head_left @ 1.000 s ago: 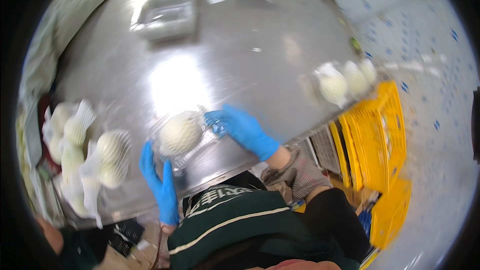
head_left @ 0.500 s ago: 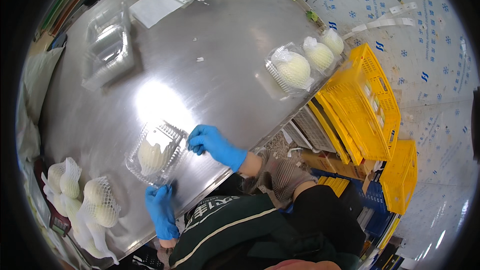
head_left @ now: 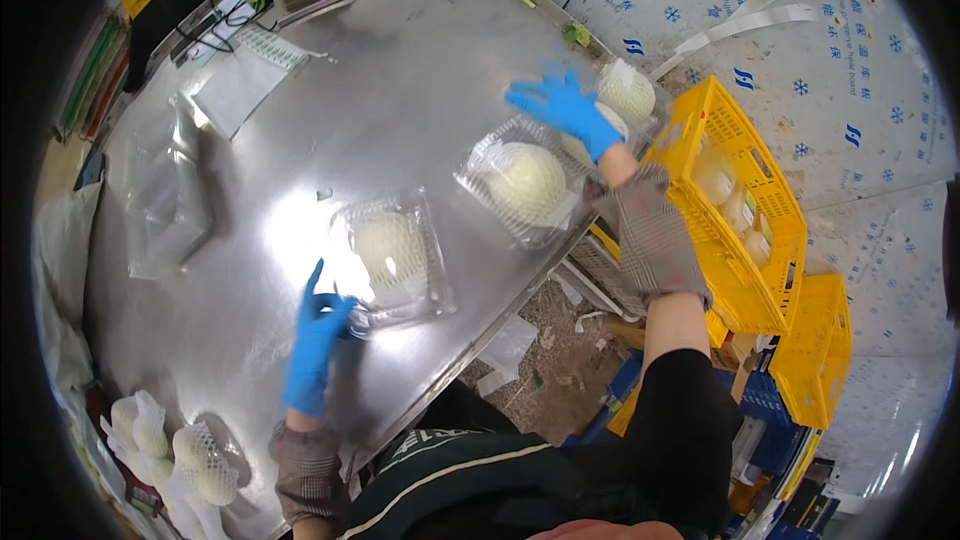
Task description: The person places white, foam-netted fruits into clear plastic clamshell containers on a stainless steel table. They seal the containers, apply labels, and arrange them into yellow plastic crates. The person also stacks empty crates and handles a smartphone briefly.
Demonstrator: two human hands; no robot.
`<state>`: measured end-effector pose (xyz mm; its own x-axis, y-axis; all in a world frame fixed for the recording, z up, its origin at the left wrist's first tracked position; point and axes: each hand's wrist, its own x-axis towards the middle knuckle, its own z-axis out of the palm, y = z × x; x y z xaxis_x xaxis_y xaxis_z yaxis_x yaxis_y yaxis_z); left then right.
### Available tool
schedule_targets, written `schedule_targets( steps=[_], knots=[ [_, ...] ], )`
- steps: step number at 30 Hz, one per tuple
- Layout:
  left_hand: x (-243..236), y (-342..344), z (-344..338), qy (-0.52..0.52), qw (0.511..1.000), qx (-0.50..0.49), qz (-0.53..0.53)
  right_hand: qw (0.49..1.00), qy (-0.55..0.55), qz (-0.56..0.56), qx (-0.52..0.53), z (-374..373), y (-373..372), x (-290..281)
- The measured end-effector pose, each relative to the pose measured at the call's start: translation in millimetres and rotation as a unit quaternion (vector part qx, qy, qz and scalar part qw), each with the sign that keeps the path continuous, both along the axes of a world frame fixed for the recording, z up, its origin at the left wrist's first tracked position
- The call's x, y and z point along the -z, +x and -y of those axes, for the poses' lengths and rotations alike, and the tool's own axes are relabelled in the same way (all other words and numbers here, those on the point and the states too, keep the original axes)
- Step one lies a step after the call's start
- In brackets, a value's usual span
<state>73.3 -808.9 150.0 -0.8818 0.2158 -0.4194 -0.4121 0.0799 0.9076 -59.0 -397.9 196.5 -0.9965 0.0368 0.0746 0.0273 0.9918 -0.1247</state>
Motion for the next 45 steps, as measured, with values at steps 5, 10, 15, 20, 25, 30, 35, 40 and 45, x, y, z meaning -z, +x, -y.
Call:
schedule_targets(
  steps=[5, 10, 15, 20, 25, 30, 35, 40, 45],
  knots=[
    [-4, -7, -91, 0.061, 0.995, 0.027, 0.078, 0.994, -0.027, 0.106, 0.009, 3, 41, 2],
    [-9, 19, -121, 0.125, 0.985, 0.058, 0.104, 0.987, -0.158, -0.015, -0.015, -123, 3, -1],
    [2, 20, -138, 0.129, 0.987, 0.045, 0.085, 0.965, -0.085, 0.099, 0.225, -225, -9, -8],
    [-5, -7, -142, 0.161, 0.98, 0.083, 0.088, 0.958, -0.095, 0.042, 0.268, -231, 32, 13],
    [-14, -2, -152, 0.129, 0.976, 0.17, 0.037, 0.933, 0.294, -0.091, 0.185, -151, -2, -4],
    [-3, 29, -131, 0.056, 0.967, 0.247, 0.007, 0.937, -0.265, -0.045, -0.221, 124, -69, -14],
    [10, 73, 12, -0.164, 0.961, 0.123, -0.187, 0.77, -0.171, -0.26, -0.557, 413, -75, 3],
    [-46, 124, 216, -0.568, 0.726, -0.308, -0.234, 0.839, -0.059, -0.019, -0.541, 476, -109, 19],
    [-24, 159, 329, -0.596, 0.731, -0.247, -0.222, 0.839, -0.148, 0.049, -0.521, 485, -140, -17]
  ],
)
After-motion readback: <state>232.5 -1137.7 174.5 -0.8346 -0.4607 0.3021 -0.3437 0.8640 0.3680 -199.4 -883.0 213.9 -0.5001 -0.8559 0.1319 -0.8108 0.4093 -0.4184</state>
